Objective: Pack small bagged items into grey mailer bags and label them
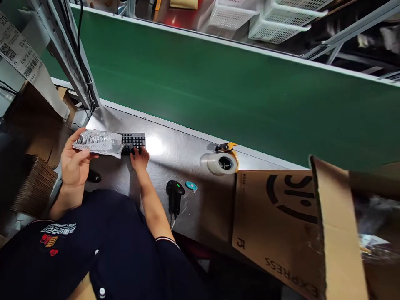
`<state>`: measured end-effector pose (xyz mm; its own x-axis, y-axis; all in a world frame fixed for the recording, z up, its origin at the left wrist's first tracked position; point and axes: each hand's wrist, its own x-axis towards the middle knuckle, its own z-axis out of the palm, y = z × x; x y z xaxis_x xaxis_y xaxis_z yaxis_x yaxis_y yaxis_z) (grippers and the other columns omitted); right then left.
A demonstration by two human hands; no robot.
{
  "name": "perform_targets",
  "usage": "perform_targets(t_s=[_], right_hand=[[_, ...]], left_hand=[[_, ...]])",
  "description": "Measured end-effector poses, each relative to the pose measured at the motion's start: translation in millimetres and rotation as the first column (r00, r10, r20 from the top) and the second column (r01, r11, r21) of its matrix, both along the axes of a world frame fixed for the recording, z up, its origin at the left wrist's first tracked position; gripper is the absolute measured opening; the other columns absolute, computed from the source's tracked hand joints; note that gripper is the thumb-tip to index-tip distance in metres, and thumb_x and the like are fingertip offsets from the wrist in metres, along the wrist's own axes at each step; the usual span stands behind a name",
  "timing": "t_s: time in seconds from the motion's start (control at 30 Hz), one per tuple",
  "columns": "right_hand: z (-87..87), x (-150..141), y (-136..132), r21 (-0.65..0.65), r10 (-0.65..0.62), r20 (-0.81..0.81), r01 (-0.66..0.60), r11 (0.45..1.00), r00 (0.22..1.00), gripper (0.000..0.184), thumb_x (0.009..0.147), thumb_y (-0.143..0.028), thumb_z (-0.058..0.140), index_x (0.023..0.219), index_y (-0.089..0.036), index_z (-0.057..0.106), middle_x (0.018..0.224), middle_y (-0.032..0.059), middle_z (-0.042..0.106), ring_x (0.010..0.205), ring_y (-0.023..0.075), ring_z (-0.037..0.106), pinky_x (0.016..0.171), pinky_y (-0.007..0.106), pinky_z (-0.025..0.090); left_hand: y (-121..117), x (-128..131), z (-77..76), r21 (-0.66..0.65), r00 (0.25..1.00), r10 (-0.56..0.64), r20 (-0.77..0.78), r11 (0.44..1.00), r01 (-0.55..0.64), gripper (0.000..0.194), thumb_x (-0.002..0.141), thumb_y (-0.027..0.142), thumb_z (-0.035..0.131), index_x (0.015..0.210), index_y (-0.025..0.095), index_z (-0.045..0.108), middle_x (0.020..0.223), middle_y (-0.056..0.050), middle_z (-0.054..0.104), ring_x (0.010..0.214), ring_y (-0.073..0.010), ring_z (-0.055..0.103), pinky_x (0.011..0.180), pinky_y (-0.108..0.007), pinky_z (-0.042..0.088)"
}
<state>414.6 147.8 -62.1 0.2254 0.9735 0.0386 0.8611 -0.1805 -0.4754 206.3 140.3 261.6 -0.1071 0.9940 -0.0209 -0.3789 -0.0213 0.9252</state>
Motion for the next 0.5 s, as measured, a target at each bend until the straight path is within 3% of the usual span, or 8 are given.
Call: perform_targets(t_s=[0.23,0.37,0.5], right_hand=[[-4.1,14.5,0.9,0.007,-0.177,-0.041,0.177,0.984,0.983,0.044,0.102,-0.038,0.057,0.141,-0.021,0.068,0.153,0.0191,0.055,0.146,0.0347,0.044,0.125,0.057,0.037],[-8.6,25.4,8.5,0.001,-0.177,-0.095,0.178,0.984,0.98,0.042,0.1,-0.038,0.056,0.134,-0.018,0.069,0.153,0.0211,0.055,0.151,0.0347,0.042,0.128,0.057,0.035],[-13.6,32.3,23.1,-0.016,-0.223,-0.275,0.227,0.974,0.935,0.046,0.097,-0.04,0.055,0.133,-0.013,0.062,0.144,0.0266,0.061,0.139,0.0361,0.054,0.12,0.056,0.045]], left_hand=[[1.3,-4.8,-7.6,0.012,0.997,-0.031,-0.072,0.999,0.032,0.056,0.078,0.036,0.089,0.132,0.028,0.074,0.125,-0.007,0.078,0.094,-0.0188,0.076,0.066,-0.021,0.063],[0.7,-0.7,-6.6,-0.029,1.0,-0.023,-0.015,0.999,0.022,0.056,0.074,0.033,0.089,0.128,0.028,0.076,0.124,-0.007,0.079,0.089,-0.0185,0.075,0.066,-0.023,0.065],[0.3,0.0,-4.8,-0.031,0.999,-0.039,0.02,0.999,0.04,0.054,0.074,0.032,0.089,0.126,0.029,0.078,0.12,-0.005,0.079,0.088,-0.0165,0.074,0.068,-0.023,0.065]])
